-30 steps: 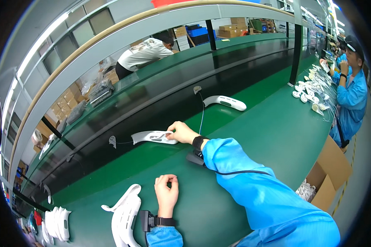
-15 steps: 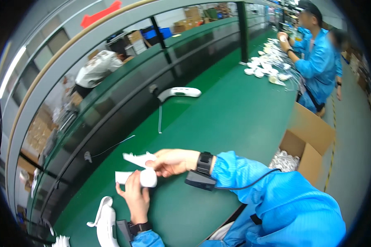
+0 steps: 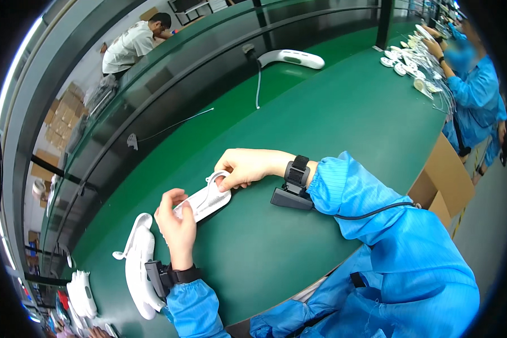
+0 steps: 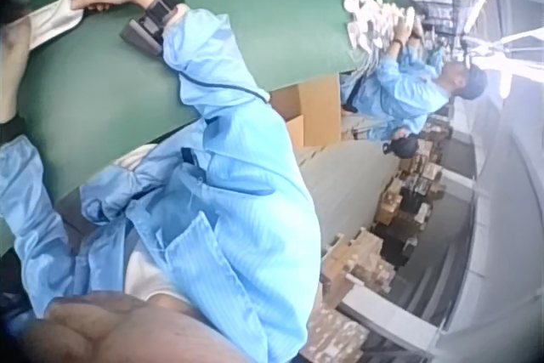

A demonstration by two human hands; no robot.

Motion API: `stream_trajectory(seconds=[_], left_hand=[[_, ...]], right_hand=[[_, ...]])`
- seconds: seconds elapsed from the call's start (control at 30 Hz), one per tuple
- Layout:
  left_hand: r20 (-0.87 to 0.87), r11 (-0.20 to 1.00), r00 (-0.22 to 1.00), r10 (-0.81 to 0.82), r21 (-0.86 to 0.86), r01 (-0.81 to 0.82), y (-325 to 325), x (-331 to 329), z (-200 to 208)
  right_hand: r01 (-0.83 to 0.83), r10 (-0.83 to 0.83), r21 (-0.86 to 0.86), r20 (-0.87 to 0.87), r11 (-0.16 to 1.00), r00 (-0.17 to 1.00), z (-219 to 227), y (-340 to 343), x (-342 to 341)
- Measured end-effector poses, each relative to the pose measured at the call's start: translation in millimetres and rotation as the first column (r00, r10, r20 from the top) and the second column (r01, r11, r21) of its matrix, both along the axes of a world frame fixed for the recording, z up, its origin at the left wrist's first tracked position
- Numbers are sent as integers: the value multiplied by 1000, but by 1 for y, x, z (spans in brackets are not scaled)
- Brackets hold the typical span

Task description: Assembling small white plastic components and placing them into a box on a production line.

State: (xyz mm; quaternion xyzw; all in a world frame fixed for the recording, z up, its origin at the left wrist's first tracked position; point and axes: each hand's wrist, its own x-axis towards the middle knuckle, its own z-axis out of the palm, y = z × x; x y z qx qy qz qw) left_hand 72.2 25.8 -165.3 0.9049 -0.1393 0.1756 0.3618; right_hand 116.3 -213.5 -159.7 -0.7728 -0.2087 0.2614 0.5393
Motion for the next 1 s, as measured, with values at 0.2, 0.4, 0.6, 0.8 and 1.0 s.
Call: stream_trajectory(seconds=[0.2,0.4,0.6,0.8,1.0], left_hand=[[13,971,985,-174,171,170,1,-13,11],[65,900,976,-209,403,166,0,-14,6],[105,887,976,-192,443,127,-9,-15,6],[102,901,973,-208,406,150,-13,-16,6],[120,867,970,-212,481,130,-18,-17,6]], right_hand=[[71,-18,-174,291,982,957,-6,19,-15],[76,-22,-117,405,990,914,-24,17,-14],[52,-19,-70,413,996,911,-23,13,-10],[49,-8,-93,404,994,915,-21,11,-8],[48,-19,-51,451,998,892,-19,11,-11]])
